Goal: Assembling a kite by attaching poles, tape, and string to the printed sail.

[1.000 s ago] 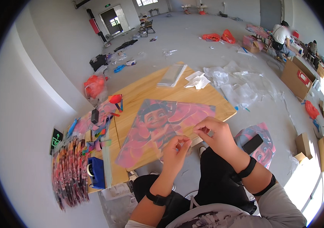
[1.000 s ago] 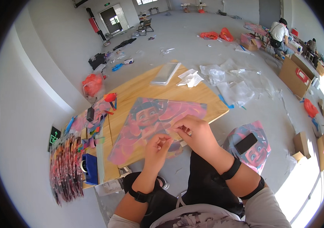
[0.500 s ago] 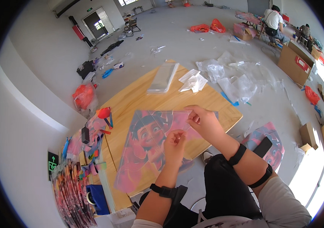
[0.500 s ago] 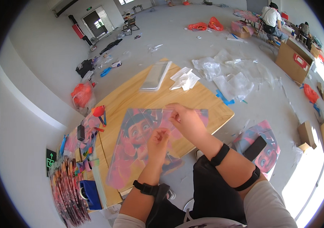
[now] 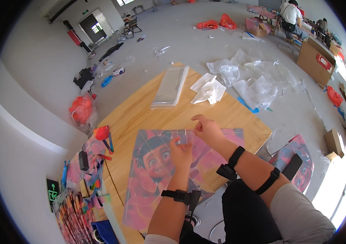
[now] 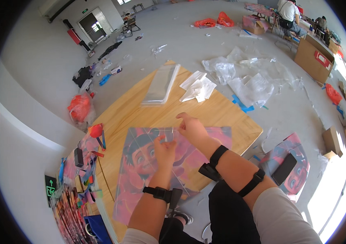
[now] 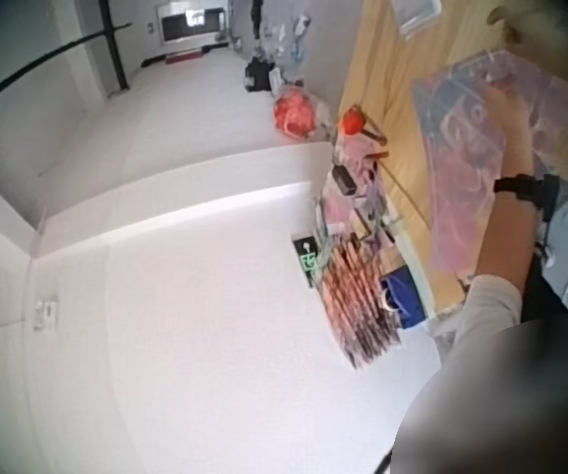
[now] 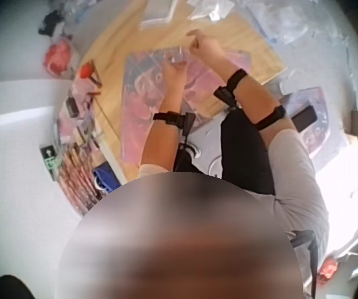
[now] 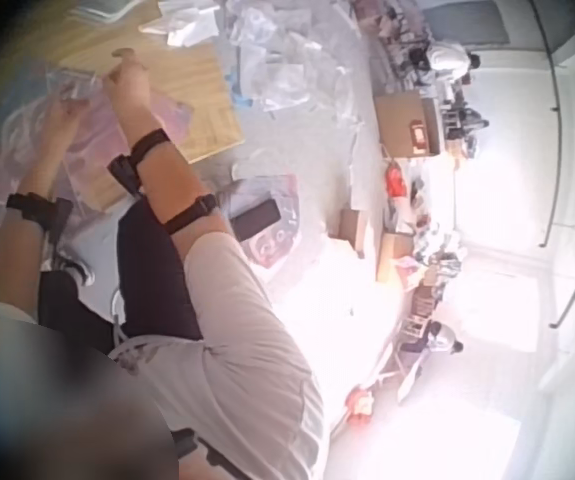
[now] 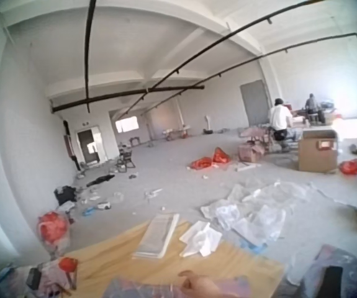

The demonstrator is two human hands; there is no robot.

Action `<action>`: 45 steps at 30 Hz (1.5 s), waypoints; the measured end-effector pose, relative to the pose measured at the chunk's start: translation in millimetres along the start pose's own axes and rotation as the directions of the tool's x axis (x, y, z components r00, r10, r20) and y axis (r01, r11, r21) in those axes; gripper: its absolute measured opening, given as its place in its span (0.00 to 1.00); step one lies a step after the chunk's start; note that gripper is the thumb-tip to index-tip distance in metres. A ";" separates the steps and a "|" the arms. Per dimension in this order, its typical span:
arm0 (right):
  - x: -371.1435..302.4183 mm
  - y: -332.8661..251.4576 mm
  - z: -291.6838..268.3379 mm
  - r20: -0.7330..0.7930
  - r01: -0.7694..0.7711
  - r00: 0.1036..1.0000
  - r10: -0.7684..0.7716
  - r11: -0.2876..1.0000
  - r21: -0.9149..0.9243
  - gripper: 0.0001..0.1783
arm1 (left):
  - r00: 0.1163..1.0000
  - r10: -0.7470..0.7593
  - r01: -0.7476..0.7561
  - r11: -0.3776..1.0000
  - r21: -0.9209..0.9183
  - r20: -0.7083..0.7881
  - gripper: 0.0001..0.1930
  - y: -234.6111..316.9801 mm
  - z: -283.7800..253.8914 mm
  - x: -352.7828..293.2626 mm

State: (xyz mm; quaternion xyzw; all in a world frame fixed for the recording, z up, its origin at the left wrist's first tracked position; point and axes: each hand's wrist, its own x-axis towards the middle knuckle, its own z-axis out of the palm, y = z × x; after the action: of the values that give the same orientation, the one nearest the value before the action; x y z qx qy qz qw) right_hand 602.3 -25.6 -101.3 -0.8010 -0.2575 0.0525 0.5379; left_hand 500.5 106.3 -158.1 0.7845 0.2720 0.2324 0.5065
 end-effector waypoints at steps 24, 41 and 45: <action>28.3 36.1 43.9 0.003 -0.090 0.996 0.094 0.966 -0.243 0.22 | 0.983 -0.175 0.126 0.853 0.507 0.051 0.27 -18.8 9.2 50.9; 30.7 33.2 51.4 -0.172 -0.240 0.966 0.194 0.920 -0.310 0.22 | 0.932 -0.335 0.203 0.794 0.572 0.135 0.27 11.7 0.9 61.9; 37.1 33.1 49.5 -0.192 -0.275 0.957 0.217 0.891 -0.361 0.23 | 0.936 -0.315 0.171 0.798 0.578 0.157 0.27 11.6 3.0 62.8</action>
State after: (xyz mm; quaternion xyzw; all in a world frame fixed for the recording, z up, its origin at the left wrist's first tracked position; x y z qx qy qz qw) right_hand 628.2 23.7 -144.2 -0.9185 -0.1186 0.0099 0.3770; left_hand 551.4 142.0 -142.9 0.8781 0.3619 -0.0228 0.3120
